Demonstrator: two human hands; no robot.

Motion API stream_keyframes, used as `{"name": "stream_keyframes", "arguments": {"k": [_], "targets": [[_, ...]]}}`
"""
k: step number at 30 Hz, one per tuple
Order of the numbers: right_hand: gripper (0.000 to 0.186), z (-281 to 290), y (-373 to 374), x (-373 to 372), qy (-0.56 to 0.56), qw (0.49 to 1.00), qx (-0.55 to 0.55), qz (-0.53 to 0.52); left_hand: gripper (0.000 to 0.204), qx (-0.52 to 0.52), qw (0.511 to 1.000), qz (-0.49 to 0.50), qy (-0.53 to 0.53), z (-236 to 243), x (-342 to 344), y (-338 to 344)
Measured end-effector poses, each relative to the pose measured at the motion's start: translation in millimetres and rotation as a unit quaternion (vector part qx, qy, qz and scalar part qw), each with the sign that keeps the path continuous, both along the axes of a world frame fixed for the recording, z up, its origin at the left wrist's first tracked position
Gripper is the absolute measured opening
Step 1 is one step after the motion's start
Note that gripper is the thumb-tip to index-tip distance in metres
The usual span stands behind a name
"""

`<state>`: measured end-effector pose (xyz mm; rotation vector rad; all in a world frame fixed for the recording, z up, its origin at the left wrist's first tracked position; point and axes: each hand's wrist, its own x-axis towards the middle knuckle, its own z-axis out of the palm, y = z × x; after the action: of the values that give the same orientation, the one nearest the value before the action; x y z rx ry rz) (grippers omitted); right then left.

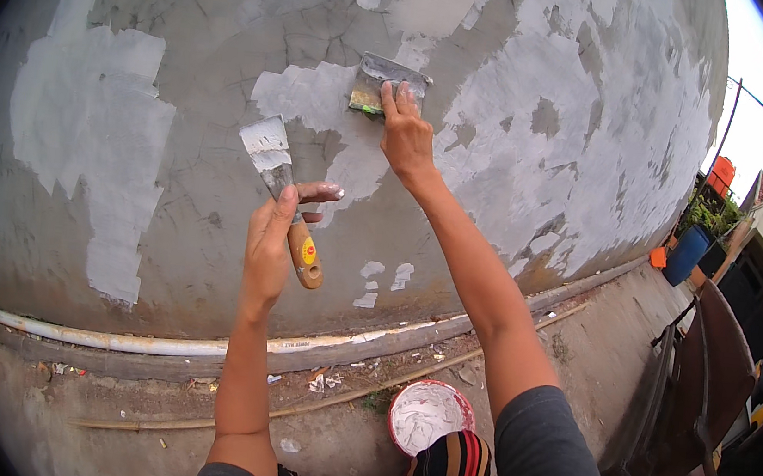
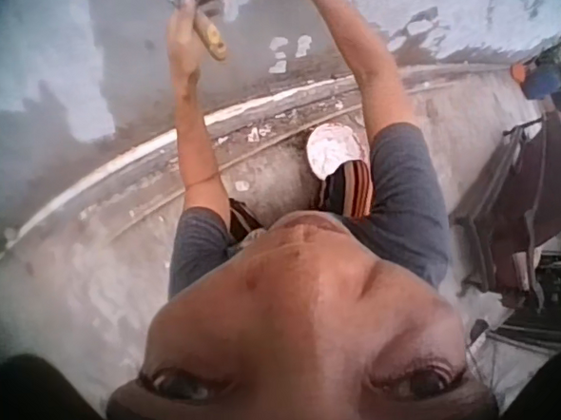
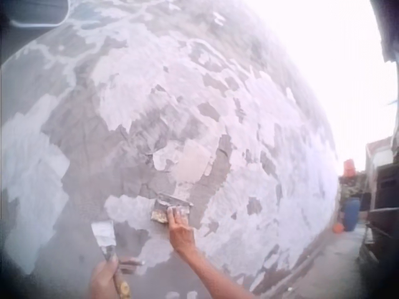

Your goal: The person scoops white plaster from a bucket using a small trowel and applies it to a weathered wall with a larger trowel. They repeatedly smooth the plaster over patches of the wall surface.

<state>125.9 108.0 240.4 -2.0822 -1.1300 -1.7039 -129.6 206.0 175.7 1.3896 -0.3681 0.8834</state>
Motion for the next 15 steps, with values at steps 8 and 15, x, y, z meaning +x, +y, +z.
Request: {"name": "stream_keyframes", "arguments": {"k": [8, 15], "targets": [[0.048, 115, -76, -65, 0.104, 0.993, 0.04, 0.046, 0.057, 0.01, 1.0, 0.027, -0.005, 22, -30, -6], [0.05, 241, -64, -15, 0.02, 0.992, 0.118, -0.03, 0.053, 0.01, 1.0, 0.023, -0.001, 18, -24, -2]]}}
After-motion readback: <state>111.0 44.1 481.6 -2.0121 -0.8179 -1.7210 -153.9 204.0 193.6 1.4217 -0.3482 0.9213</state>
